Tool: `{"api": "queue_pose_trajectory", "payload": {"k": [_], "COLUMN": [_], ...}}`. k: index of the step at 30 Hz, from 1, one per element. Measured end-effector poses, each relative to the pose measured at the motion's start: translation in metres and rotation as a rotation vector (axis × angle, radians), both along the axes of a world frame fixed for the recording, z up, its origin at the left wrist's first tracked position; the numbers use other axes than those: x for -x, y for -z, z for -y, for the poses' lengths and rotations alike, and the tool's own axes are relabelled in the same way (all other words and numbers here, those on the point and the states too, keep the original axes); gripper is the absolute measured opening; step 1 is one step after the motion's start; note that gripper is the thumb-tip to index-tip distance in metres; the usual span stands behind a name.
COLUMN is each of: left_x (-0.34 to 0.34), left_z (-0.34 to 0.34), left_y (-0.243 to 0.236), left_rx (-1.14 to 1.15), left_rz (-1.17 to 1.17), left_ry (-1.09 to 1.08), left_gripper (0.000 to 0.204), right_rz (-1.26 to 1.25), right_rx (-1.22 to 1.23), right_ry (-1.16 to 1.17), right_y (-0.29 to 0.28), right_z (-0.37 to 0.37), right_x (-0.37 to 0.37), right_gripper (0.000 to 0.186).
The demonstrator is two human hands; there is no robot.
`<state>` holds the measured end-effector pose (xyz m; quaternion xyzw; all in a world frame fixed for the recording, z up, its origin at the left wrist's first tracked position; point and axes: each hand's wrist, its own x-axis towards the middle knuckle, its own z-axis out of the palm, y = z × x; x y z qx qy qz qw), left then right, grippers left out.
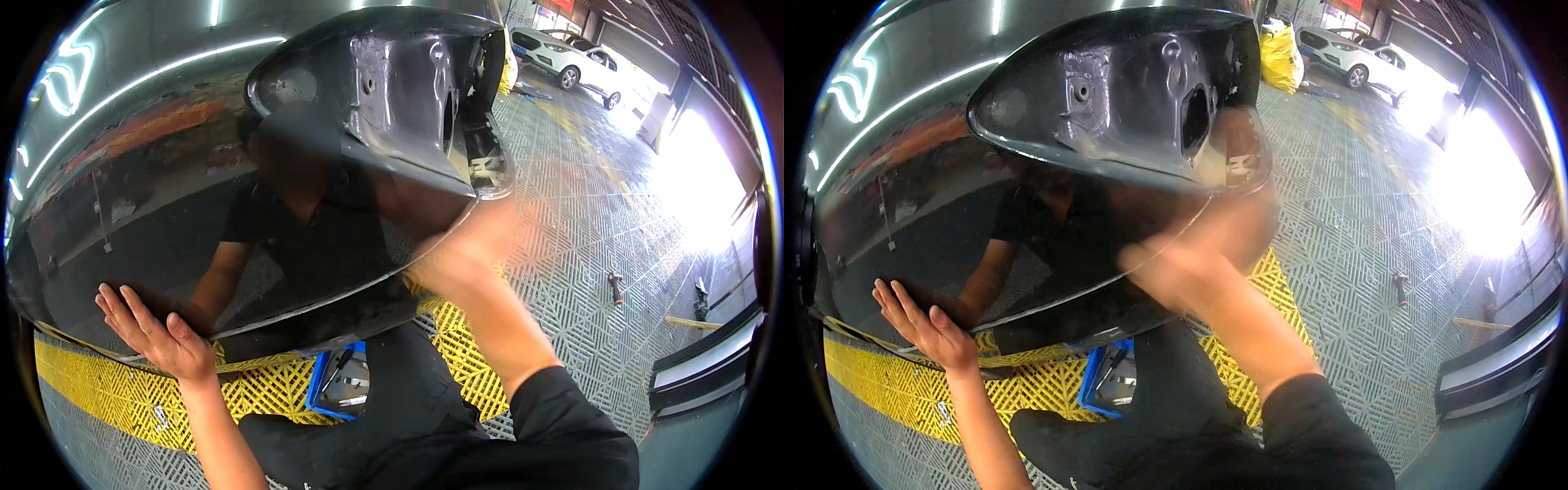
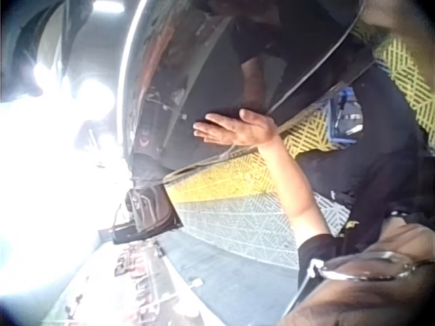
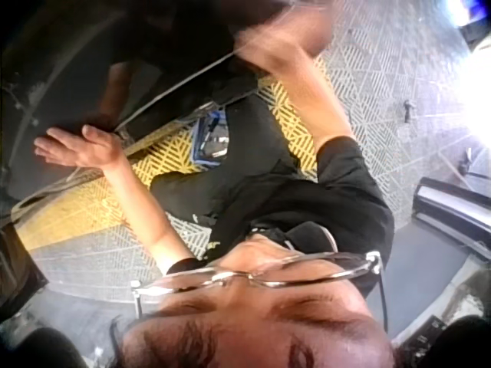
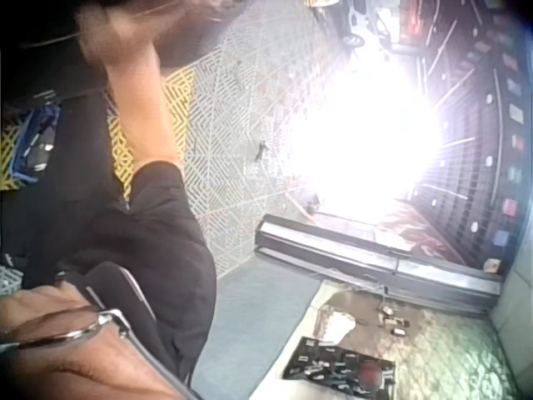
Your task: The person aligns a rear bumper panel on a car and then uses a pair of pliers to secure fasteners on the underside.
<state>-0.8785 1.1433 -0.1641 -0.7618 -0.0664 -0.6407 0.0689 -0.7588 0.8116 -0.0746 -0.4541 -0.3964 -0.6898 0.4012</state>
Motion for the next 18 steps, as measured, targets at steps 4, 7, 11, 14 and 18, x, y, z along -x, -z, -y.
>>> {"api": "queue_pose_trajectory", "payload": {"k": [4,7,11,14,18], "left_x": [0.012,0.018,0.016,0.016,0.012], "left_z": [-0.011,-0.016,-0.013,-0.011,-0.011], "left_y": [0.002,-0.003,-0.004,-0.008,0.004], "left_rx": [-0.015,-0.037,-0.041,-0.056,-0.028], "left_rz": [-0.039,-0.037,-0.029,-0.038,-0.043], "left_ry": [-0.039,-0.052,-0.049,-0.054,-0.036], "left_gripper": [0.063,0.062,0.059,0.059,0.059], "right_rz": [-0.183,-0.137,0.237,0.168,0.039], "right_rx": [0.163,0.413,0.959,1.074,1.103], "right_ry": [-0.082,-0.512,-0.939,-0.742,-0.615], "right_y": [0.037,0.053,0.088,0.101,0.093], "right_z": [-0.067,-0.089,-0.055,-0.093,-0.109], "right_x": [-0.027,0.015,0.115,0.055,0.024], "right_gripper": [0.023,0.026,0.039,0.044,0.043]}}
